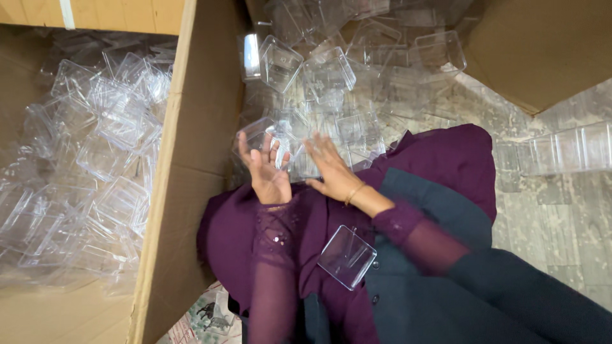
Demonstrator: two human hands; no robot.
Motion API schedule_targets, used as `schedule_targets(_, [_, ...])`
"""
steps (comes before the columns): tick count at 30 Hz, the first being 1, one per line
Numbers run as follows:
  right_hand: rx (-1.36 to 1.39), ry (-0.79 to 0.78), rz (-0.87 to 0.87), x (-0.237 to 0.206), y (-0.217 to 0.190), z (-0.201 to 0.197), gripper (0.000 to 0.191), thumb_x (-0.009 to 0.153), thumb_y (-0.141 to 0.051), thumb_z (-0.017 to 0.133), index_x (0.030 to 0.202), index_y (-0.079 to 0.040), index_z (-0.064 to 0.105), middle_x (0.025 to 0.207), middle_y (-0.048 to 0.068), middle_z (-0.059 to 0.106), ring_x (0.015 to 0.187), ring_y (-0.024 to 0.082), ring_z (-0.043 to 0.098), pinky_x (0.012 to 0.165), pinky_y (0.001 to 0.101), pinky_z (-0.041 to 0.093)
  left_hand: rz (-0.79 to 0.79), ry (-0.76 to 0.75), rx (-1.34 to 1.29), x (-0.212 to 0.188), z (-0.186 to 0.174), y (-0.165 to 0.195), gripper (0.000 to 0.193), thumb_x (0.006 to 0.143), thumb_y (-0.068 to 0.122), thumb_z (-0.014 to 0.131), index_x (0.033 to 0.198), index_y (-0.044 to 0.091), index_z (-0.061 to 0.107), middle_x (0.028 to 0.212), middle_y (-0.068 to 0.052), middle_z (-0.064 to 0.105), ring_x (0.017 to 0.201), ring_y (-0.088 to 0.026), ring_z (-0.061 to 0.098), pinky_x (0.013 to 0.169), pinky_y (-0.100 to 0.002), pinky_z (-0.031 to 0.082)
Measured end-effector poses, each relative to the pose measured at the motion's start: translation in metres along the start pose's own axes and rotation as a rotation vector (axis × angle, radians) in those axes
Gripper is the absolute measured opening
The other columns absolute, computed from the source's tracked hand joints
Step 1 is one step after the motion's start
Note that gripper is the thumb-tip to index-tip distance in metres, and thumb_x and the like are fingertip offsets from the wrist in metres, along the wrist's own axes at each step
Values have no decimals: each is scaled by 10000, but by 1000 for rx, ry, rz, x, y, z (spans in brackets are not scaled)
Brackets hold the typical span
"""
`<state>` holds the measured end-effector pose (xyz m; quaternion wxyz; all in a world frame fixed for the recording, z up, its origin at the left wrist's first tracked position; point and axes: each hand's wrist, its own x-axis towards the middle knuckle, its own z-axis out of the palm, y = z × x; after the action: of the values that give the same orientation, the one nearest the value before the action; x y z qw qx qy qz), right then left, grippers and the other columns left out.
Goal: The person sits on the floor between cardboard boxes filled with clear plastic boxes. They pick up plastic boxes one at a time, fit lids onto the bases, and place the closed boxes onto a pile beside them.
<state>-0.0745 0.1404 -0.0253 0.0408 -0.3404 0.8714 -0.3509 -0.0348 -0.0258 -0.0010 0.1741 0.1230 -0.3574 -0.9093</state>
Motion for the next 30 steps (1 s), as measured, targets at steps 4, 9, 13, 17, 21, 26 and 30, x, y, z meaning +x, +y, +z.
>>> schedule_targets(4, [-339, -194, -25, -9, 26, 21, 607, 749, -170, 815, 1308, -143, 580, 1404, 139, 527, 1329, 337, 468, 1100, 501, 382, -50, -29, -148, -1, 0, 1, 739, 950, 508, 628, 1567, 318, 268, 1463, -111, 377, 1351, -321, 449, 1054, -567, 488])
schedule_targets(9, [-92, 64, 29, -14, 39, 24, 226, 796, -122, 796, 984, -179, 684, 1050, 35, 651, 1070, 293, 603, 912, 456, 475, -84, -66, -188, 1, -3, -2, 729, 971, 604, 556, 1576, 280, 311, 1516, -130, 375, 1345, -329, 461, 1053, -575, 487])
schedule_targets(13, [42, 173, 181, -3, 44, 12, 341, 797, -3, 687, 1125, -75, 628, 1036, 91, 621, 1000, 323, 607, 887, 433, 500, -138, -66, -167, 2, -6, -6, 746, 960, 657, 518, 1562, 251, 343, 1518, -165, 400, 1324, -332, 490, 1039, -564, 505])
schedule_targets(17, [-164, 436, 319, 5, 51, -42, 539, 730, 116, 599, 1189, -128, 741, 1040, 194, 540, 942, 366, 583, 843, 429, 503, -314, -88, -43, 2, -10, -14, 772, 964, 660, 543, 1538, 172, 377, 1492, -197, 423, 1272, -353, 553, 959, -566, 512])
schedule_targets(21, [31, 499, 395, -12, 40, -89, 366, 825, 49, 653, 1121, -144, 748, 1100, 143, 561, 1043, 318, 605, 892, 377, 522, -639, -197, 80, 0, -5, -34, 796, 896, 705, 507, 1492, 192, 387, 1464, -203, 448, 1214, -363, 603, 934, -555, 542])
schedule_targets(26, [718, 258, 59, -60, -2, -45, 436, 766, 68, 704, 1133, -62, 509, 1441, 160, 419, 1399, 253, 389, 1087, 404, 421, -676, -183, 68, -2, -8, -39, 807, 879, 727, 502, 1466, 178, 420, 1437, -205, 475, 1149, -327, 591, 900, -556, 564])
schedule_targets(30, [1054, 29, 388, -65, 12, -41, 390, 875, -83, 824, 1069, -69, 487, 1543, 98, 392, 1314, 328, 604, 1088, 468, 524, -692, -375, 110, -10, -6, -36, 791, 933, 678, 578, 1479, 124, 437, 1380, -187, 477, 1154, -331, 599, 918, -511, 555])
